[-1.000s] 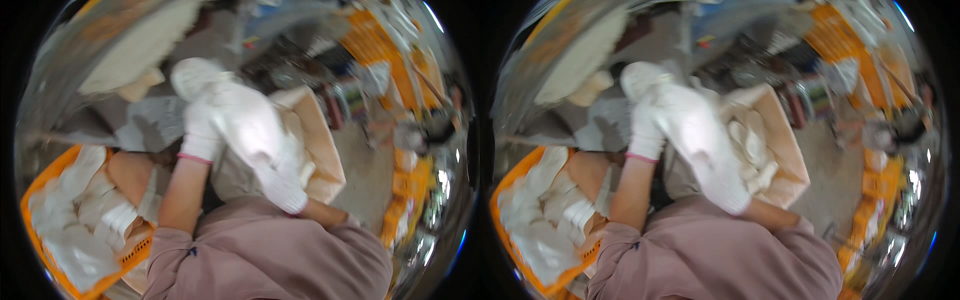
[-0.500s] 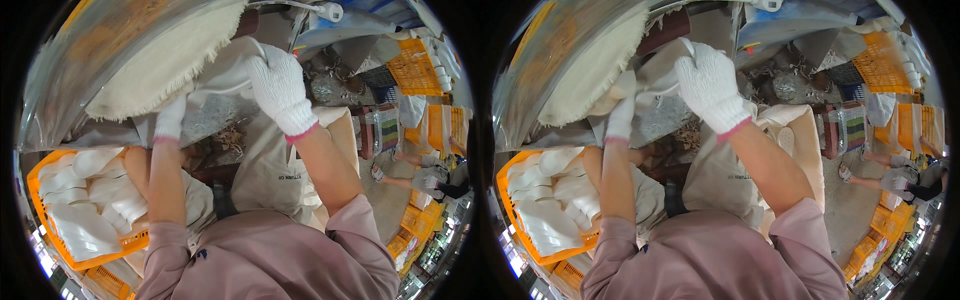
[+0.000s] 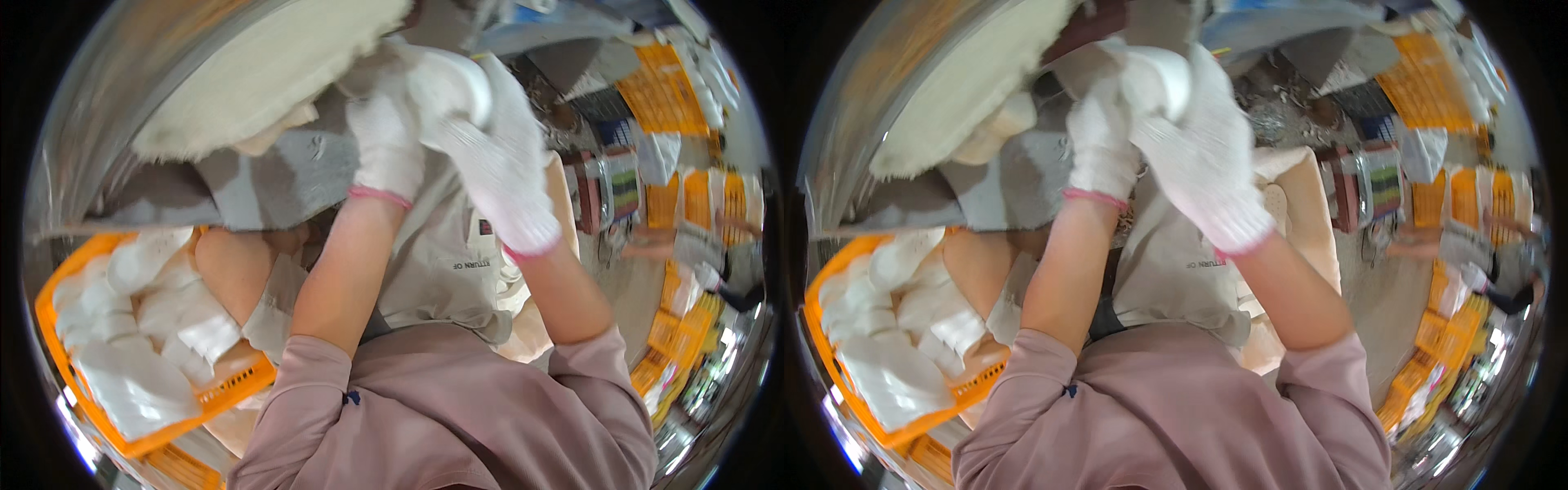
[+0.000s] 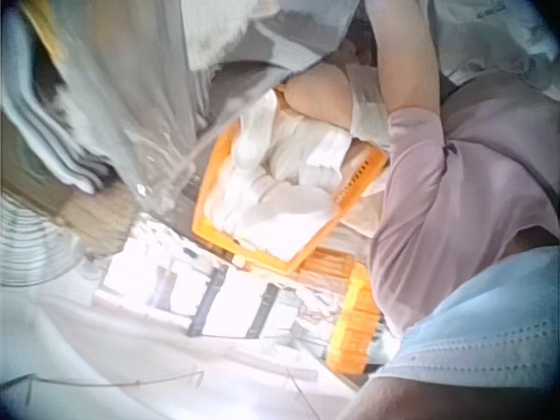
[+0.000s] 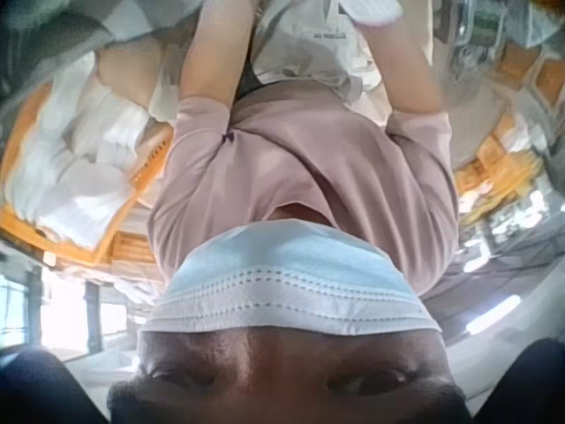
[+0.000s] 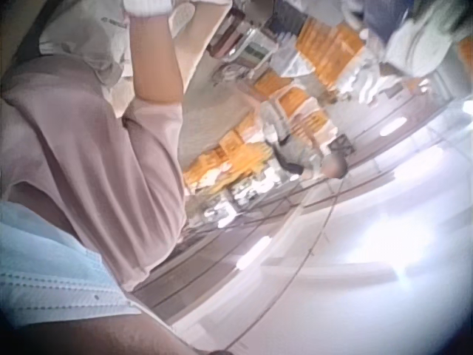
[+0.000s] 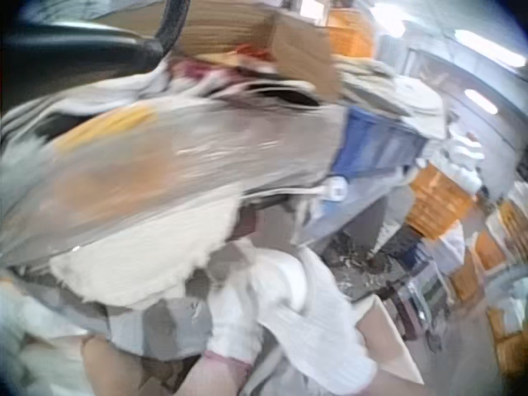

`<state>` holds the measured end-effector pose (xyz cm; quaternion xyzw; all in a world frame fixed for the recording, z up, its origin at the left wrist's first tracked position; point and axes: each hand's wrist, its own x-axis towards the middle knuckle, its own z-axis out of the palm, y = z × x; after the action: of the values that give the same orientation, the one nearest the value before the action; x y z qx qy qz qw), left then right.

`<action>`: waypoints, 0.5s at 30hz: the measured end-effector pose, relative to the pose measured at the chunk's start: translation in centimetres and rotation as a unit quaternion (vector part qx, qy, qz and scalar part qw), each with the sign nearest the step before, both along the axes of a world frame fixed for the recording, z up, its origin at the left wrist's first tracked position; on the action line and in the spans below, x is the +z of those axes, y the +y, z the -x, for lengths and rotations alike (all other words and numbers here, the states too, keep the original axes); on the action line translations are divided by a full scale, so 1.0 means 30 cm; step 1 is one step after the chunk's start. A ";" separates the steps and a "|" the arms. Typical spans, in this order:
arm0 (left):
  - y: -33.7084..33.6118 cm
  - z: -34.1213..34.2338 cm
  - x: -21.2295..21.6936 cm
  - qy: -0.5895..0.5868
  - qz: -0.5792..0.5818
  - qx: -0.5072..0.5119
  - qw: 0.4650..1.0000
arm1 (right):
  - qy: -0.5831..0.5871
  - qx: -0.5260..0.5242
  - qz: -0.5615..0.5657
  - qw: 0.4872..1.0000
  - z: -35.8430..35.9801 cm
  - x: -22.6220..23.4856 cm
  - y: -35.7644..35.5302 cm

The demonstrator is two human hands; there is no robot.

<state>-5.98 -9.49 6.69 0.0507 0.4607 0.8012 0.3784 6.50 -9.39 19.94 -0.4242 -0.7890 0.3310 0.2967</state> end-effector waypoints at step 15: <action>-0.262 0.188 0.081 0.326 0.263 -0.300 0.857 | -0.067 0.085 -0.037 0.993 0.203 -0.103 0.137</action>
<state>-11.62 -17.36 9.13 0.3432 0.7139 0.4354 0.4278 0.40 -5.29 16.85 -0.3651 -0.8521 0.2967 0.2294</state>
